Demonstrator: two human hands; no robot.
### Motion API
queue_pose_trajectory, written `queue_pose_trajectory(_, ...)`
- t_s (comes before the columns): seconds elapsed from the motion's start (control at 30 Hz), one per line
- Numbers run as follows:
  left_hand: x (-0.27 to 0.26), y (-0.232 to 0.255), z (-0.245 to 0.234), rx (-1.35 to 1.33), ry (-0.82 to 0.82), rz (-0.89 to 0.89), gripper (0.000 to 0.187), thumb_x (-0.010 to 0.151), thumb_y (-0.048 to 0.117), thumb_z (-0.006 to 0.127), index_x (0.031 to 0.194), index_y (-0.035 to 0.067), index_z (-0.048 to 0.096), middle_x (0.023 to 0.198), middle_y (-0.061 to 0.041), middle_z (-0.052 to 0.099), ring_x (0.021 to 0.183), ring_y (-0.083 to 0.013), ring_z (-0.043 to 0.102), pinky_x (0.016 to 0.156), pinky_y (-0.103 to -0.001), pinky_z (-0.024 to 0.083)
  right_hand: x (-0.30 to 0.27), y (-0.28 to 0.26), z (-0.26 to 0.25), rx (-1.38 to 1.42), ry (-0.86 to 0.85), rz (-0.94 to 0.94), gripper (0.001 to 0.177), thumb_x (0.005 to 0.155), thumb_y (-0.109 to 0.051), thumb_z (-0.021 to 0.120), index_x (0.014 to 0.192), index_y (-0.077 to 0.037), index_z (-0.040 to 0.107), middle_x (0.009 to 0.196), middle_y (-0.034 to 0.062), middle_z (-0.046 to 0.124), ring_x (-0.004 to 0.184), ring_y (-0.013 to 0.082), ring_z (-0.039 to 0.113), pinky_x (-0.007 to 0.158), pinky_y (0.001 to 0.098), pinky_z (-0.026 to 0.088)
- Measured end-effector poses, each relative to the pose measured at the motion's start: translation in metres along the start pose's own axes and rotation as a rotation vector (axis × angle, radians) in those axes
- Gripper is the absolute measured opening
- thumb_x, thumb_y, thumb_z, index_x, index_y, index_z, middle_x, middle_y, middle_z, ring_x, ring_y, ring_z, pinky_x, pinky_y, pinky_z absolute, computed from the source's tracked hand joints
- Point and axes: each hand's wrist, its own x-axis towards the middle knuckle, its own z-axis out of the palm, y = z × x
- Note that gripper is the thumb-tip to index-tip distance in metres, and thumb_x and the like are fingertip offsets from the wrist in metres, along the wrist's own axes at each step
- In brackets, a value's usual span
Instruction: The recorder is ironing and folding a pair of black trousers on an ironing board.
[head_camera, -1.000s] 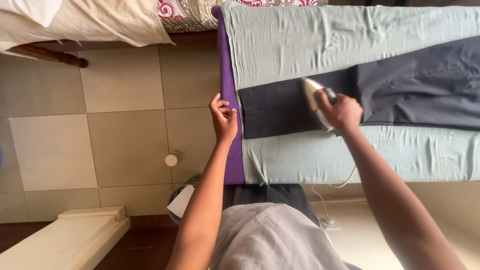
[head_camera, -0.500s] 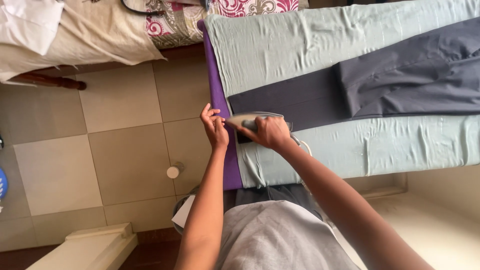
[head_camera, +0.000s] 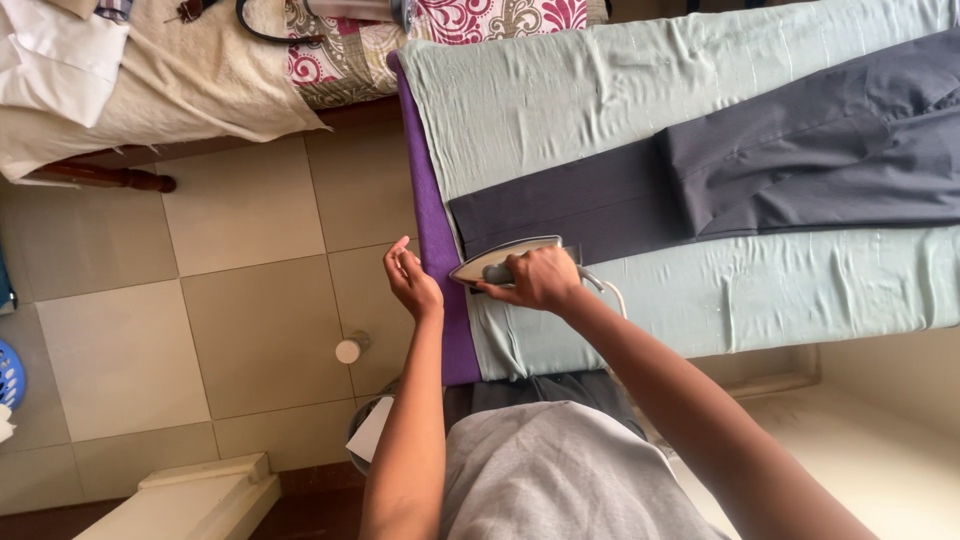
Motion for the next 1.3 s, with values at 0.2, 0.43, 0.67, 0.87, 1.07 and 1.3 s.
queue_pose_trajectory(0.2,-0.011,0.032,0.009,0.123,0.021,-0.009,0.029,0.111,0.025,0.047,0.117,0.007,0.068,0.087,-0.001,0.057,0.079,-0.0121,0.05,0.075,-0.026,0.045,-0.01,0.014,0.005,-0.096,-0.085,-0.117,0.081,0.088,-0.086,0.046,0.075,-0.012,0.076,0.06,0.0082,0.068,0.053,0.023,0.07,0.052,0.0382,0.055)
queue_pose_trajectory(0.43,-0.061,0.095,0.044,0.746,-0.362,0.669,0.02,0.102,0.013,0.054,0.119,0.009,0.066,0.118,-0.013,0.065,0.106,-0.0355,0.057,0.094,-0.049,0.044,-0.046,0.109,0.005,-0.079,0.087,0.093,0.072,0.08,-0.082,0.054,0.084,-0.015,0.08,0.062,0.0109,0.072,0.055,0.0266,0.072,0.053,0.041,0.057)
queue_pose_trajectory(0.67,-0.086,0.055,0.077,1.02,-0.814,0.834,0.06,0.109,0.036,0.042,0.16,0.006,0.033,0.169,-0.01,0.026,0.158,-0.0271,0.02,0.128,-0.047,0.017,-0.076,0.175,-0.002,0.002,0.166,0.622,0.08,0.09,-0.082,0.052,0.087,-0.007,0.078,0.079,0.0192,0.075,0.077,0.0358,0.074,0.074,0.0447,0.058)
queue_pose_trajectory(0.87,-0.088,0.058,0.079,1.132,-0.846,0.751,0.074,0.109,0.046,0.034,0.164,0.002,0.012,0.174,-0.011,0.008,0.161,-0.024,0.007,0.13,-0.045,0.008,-0.071,0.183,0.006,0.128,0.366,0.725,0.076,0.097,-0.076,0.052,0.095,-0.001,0.063,0.081,0.0249,0.073,0.076,0.0441,0.072,0.072,0.0525,0.055)
queue_pose_trajectory(1.07,-0.085,0.056,0.078,1.144,-0.849,0.75,0.075,0.109,0.048,0.034,0.165,0.002,0.014,0.174,-0.011,0.009,0.161,-0.0241,0.007,0.131,-0.046,0.008,-0.027,0.177,0.007,0.152,0.341,0.755,0.072,0.099,-0.075,0.052,0.096,-0.003,0.059,0.079,0.0249,0.072,0.073,0.044,0.072,0.069,0.0529,0.055)
queue_pose_trajectory(1.3,-0.037,0.059,0.073,1.143,-0.4,0.603,0.07,0.107,0.041,0.046,0.161,-0.001,0.029,0.171,-0.017,0.022,0.158,-0.035,0.02,0.126,-0.054,0.016,0.005,0.143,-0.002,0.119,0.34,0.543,0.07,0.097,-0.073,0.056,0.092,-0.003,0.061,0.073,0.0223,0.071,0.065,0.0398,0.071,0.057,0.0485,0.056)
